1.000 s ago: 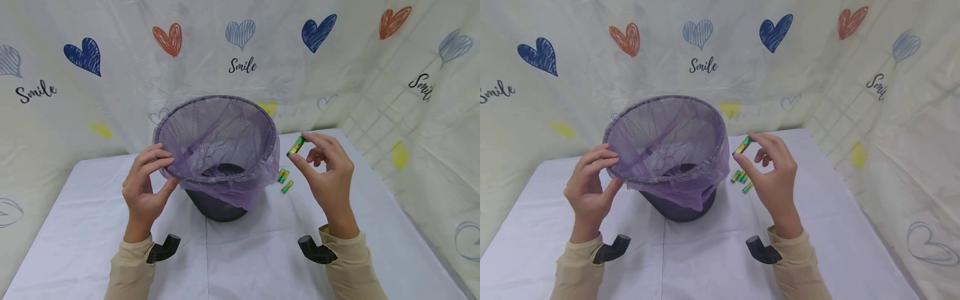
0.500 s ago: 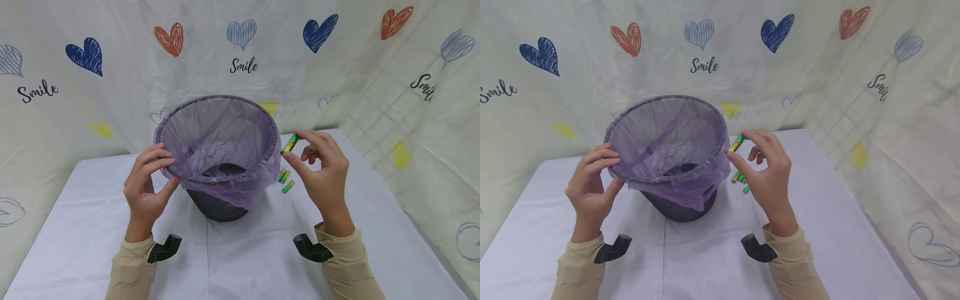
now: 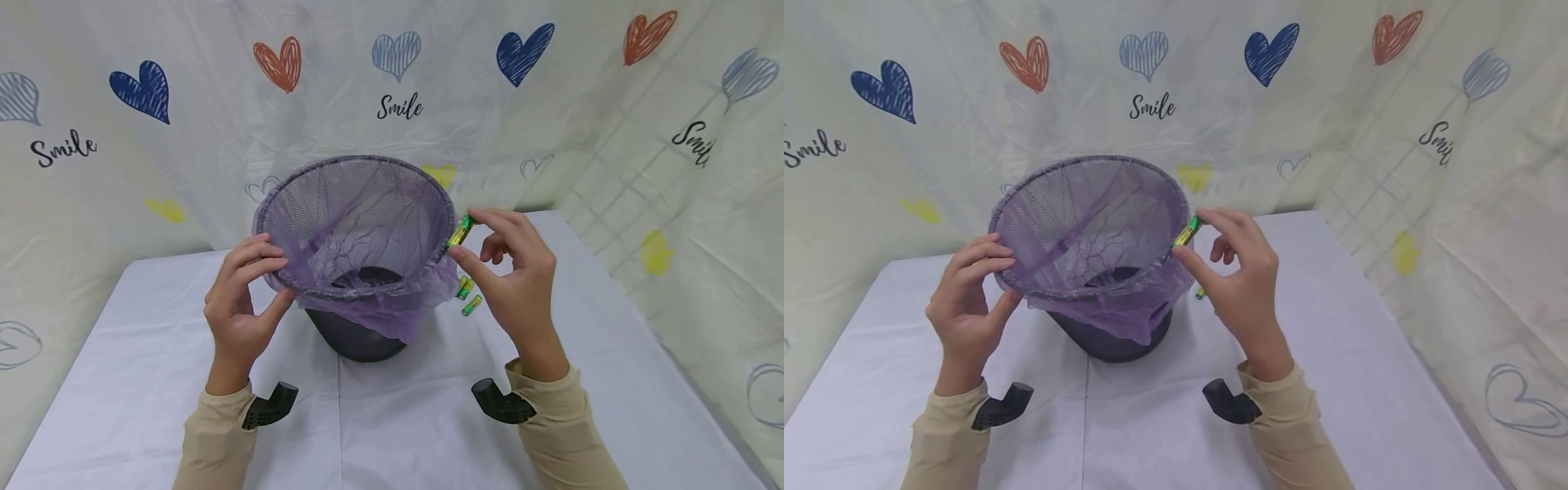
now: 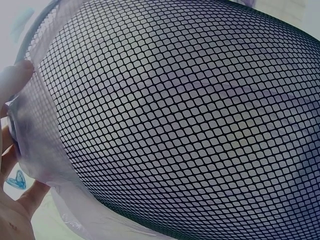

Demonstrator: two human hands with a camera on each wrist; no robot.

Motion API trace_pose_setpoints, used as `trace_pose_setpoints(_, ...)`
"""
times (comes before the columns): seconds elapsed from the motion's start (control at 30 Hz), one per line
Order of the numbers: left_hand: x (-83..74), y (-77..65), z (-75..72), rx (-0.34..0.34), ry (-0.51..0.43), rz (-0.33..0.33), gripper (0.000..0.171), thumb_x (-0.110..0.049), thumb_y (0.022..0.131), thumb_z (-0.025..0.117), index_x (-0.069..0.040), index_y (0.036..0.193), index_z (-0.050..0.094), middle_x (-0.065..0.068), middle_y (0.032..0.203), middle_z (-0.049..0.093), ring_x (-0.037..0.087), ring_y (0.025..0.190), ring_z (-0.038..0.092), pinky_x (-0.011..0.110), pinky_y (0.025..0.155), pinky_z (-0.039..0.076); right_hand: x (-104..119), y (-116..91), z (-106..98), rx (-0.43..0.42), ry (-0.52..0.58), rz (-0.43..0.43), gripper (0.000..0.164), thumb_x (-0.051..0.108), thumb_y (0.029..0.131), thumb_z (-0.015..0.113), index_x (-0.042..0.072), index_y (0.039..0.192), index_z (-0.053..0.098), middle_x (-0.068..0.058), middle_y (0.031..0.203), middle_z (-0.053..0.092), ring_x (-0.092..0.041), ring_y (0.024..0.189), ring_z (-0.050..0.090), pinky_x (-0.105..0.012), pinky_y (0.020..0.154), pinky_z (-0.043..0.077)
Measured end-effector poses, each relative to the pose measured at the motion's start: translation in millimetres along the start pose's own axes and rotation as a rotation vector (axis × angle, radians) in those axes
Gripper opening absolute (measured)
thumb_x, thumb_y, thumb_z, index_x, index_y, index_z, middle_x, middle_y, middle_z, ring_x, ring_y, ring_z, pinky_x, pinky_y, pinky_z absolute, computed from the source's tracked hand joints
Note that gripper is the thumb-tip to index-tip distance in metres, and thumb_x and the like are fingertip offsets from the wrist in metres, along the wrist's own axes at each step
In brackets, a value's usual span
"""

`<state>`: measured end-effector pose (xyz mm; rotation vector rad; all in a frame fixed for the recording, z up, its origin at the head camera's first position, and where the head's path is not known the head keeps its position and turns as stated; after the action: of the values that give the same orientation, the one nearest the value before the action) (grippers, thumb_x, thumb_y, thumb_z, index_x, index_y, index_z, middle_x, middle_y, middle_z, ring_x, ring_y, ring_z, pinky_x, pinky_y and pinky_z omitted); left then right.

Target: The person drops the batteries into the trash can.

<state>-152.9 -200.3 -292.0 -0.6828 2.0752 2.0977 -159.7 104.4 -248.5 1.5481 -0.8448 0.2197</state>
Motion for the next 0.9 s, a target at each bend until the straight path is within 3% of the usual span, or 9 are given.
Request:
trace_pose_setpoints(0.23, -1.5, 0.7, 0.7, 0.006, 0.01, -0.008, 0.033, -0.016, 0.075, 0.074, 0.013, 0.087, 0.063, 0.023, 0.097, 0.061, 0.037, 0.111, 0.052, 0.043, 0.105, 0.041, 13.8, 3.6, 4.8, 0.009, 0.003, 0.007, 0.038, -0.006, 0.067, 0.074, -0.007, 0.104, 0.064, -0.022, 0.096, 0.06, -0.013, 0.064, 0.045, -0.025, 0.058, 0.037)
trace_pose_setpoints(0.6, 1.1, -0.7, -0.2, 0.009, 0.008, -0.008, 0.032, -0.015, 0.074, 0.074, 0.012, 0.088, 0.064, 0.022, 0.098, 0.062, 0.037, 0.112, 0.053, 0.044, 0.105, 0.04, 13.1, 5.0, 6.2, -0.047, 0.023, 0.009, 0.04, 0.0, 0.068, 0.075, -0.001, 0.107, 0.066, -0.016, 0.098, 0.061, -0.011, 0.066, 0.044, -0.019, 0.058, 0.038)
trace_pose_setpoints(0.9, -14.4, 8.5, 6.0, 0.001, 0.002, -0.007, 0.036, -0.017, 0.076, 0.072, 0.015, 0.086, 0.062, 0.024, 0.094, 0.06, 0.036, 0.11, 0.053, 0.041, 0.104, 0.041, 17.5, 5.2, 15.0, 0.003, 0.012, 0.022, 0.037, -0.004, 0.069, 0.073, -0.006, 0.105, 0.064, -0.02, 0.098, 0.06, -0.014, 0.066, 0.042, -0.025, 0.056, 0.035)
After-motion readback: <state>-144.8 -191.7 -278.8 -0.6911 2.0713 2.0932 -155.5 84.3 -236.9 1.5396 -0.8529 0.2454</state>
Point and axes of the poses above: each hand's wrist, its own y-axis towards the middle knuckle, its own z-axis out of the palm, x = y × z, the point moved 4 cm from there along y, towards the middle knuckle
